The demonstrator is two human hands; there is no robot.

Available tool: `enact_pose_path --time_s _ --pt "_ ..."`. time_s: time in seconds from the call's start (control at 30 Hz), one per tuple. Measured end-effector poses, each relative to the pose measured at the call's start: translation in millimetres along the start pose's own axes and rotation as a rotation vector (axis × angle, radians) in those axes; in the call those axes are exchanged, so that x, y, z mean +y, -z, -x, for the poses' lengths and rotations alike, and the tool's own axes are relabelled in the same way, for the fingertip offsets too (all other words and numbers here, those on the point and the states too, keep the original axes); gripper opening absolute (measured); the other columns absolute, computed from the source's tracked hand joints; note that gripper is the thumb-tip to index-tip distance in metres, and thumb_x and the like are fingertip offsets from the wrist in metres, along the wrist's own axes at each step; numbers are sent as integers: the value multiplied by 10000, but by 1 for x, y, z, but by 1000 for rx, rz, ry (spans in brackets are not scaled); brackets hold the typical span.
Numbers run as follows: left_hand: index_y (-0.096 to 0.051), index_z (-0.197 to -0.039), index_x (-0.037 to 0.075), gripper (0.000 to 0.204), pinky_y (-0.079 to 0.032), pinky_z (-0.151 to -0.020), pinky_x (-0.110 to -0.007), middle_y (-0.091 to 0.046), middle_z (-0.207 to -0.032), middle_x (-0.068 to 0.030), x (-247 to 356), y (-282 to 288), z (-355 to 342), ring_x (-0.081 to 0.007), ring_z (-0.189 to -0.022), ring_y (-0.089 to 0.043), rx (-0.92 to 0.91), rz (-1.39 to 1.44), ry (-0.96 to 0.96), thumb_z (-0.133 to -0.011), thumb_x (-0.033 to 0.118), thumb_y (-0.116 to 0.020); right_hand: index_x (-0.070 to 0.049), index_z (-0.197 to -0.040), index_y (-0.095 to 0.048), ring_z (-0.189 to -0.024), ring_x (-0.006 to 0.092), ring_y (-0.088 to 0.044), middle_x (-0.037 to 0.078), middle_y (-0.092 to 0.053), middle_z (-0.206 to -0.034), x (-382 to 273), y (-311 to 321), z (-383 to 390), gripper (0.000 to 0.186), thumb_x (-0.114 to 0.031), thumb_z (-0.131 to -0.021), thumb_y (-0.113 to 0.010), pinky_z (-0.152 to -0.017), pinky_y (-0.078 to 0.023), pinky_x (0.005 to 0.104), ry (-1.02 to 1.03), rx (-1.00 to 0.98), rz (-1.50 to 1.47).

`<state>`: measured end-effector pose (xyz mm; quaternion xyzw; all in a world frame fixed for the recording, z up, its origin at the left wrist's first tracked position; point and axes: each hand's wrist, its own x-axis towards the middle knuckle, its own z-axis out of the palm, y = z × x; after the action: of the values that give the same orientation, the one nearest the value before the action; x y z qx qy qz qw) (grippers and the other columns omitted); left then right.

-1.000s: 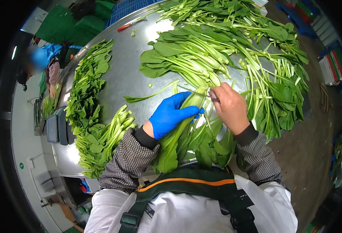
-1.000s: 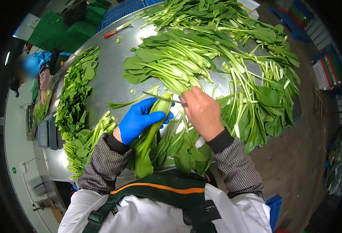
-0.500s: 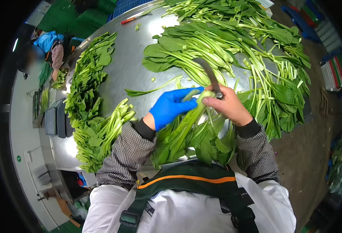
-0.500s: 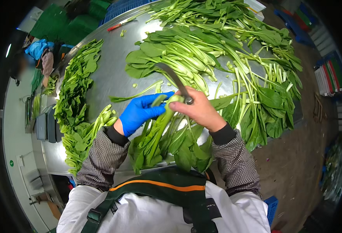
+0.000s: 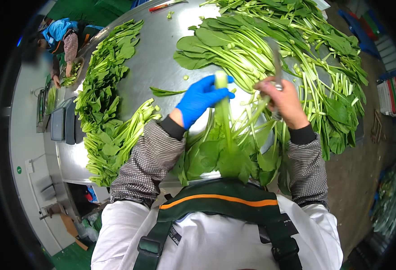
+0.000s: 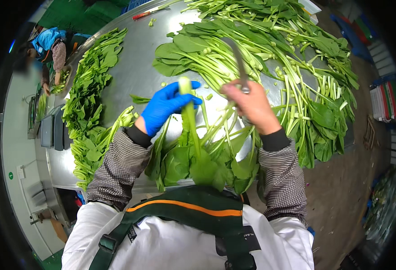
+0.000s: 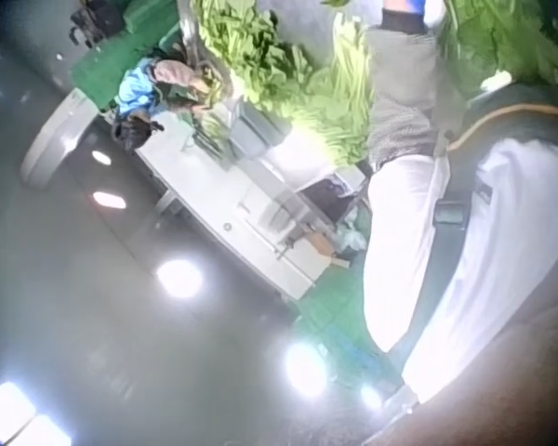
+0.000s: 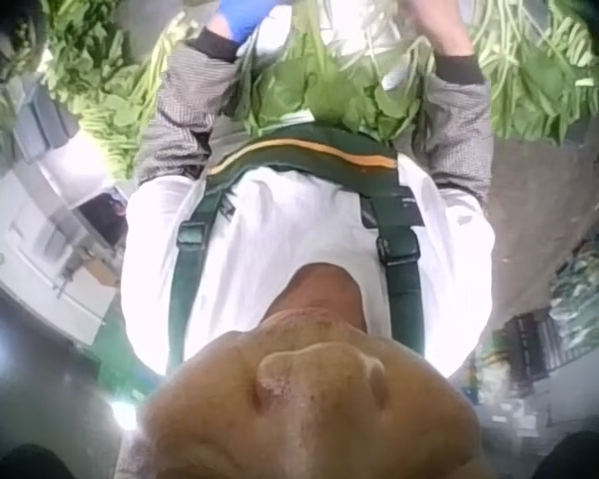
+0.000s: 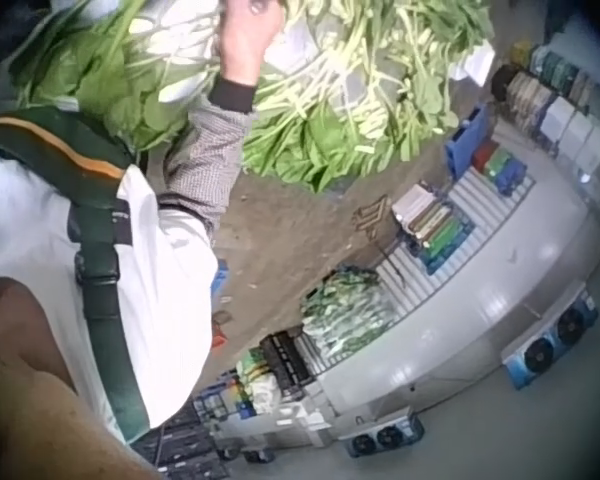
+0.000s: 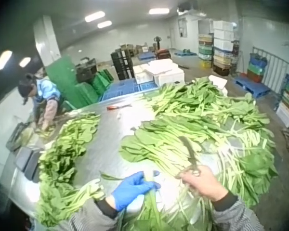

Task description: Trimming the root ends off leafy green vegetables using a small knife on a metal preparation table.

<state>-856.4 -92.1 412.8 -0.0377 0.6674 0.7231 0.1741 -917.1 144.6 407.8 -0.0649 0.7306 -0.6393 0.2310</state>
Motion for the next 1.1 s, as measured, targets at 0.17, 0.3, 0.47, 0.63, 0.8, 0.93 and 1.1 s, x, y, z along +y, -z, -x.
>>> enact_pose_path --time_s 0.17,0.3,0.47,0.63,0.8,0.93,1.1 --pt "-326 -1434 6 610 -494 -945 -384 -628 -1143 -167 -9 56 7 -252 -1069 -609 81 547 -79 -939 298 -530 -25 -959 -675 -617 282 -623 145 -660 -731 58 57 -21 339 -345 -846 -677 -576 -496 360 42 175 952" --pt "-347 -1417 -19 596 -500 -949 -380 -641 -1111 -171 -6 60 15 -255 -1042 -625 115 481 -96 -932 277 -525 -39 -996 -620 -791 375 -627 193 -617 -907 71 26 -30 347 -312 -803 -710 -679 -503 462 329 387 1048" --pt "-370 -1403 -13 578 -510 -928 -380 -648 -1097 -167 3 46 16 -234 -1000 -636 74 410 -85 -932 282 -529 -38 -956 -572 -779 362 -624 166 -594 -885 89 -4 -91 242 -168 -783 -680 -655 -505 449 381 438 1132" --pt "-510 -1307 19 457 -510 -748 -282 -649 -835 -76 -2 40 19 -151 -761 -617 208 228 -114 -963 319 -532 -42 -861 -546 -687 334 -627 166 -566 -824 95 -10 -99 215 -146 -731 -682 -599 -512 445 458 403 1160" --pt "-647 -1159 48 313 -495 -685 -242 -628 -768 -27 3 23 18 -94 -687 -592 339 -22 -26 -883 190 -682 -18 -877 -650 -745 326 -619 139 -620 -847 53 -14 -68 211 -189 -757 -683 -667 -497 417 572 451 696" --pt "-608 -1270 121 499 -495 -825 -319 -674 -1035 -68 9 2 9 -211 -898 -630 355 -938 -640 -790 143 -744 2 -899 -652 -725 323 -609 140 -609 -794 2 -6 -20 234 -186 -762 -672 -666 -486 387 580 205 627" --pt "-633 -1229 195 495 -501 -813 -398 -680 -1033 -107 24 -32 -4 -318 -860 -602 176 -1091 -356 -755 255 -761 15 -928 -640 -698 300 -609 143 -596 -752 -13 0 10 237 -181 -797 -664 -647 -475 358 462 18 312"
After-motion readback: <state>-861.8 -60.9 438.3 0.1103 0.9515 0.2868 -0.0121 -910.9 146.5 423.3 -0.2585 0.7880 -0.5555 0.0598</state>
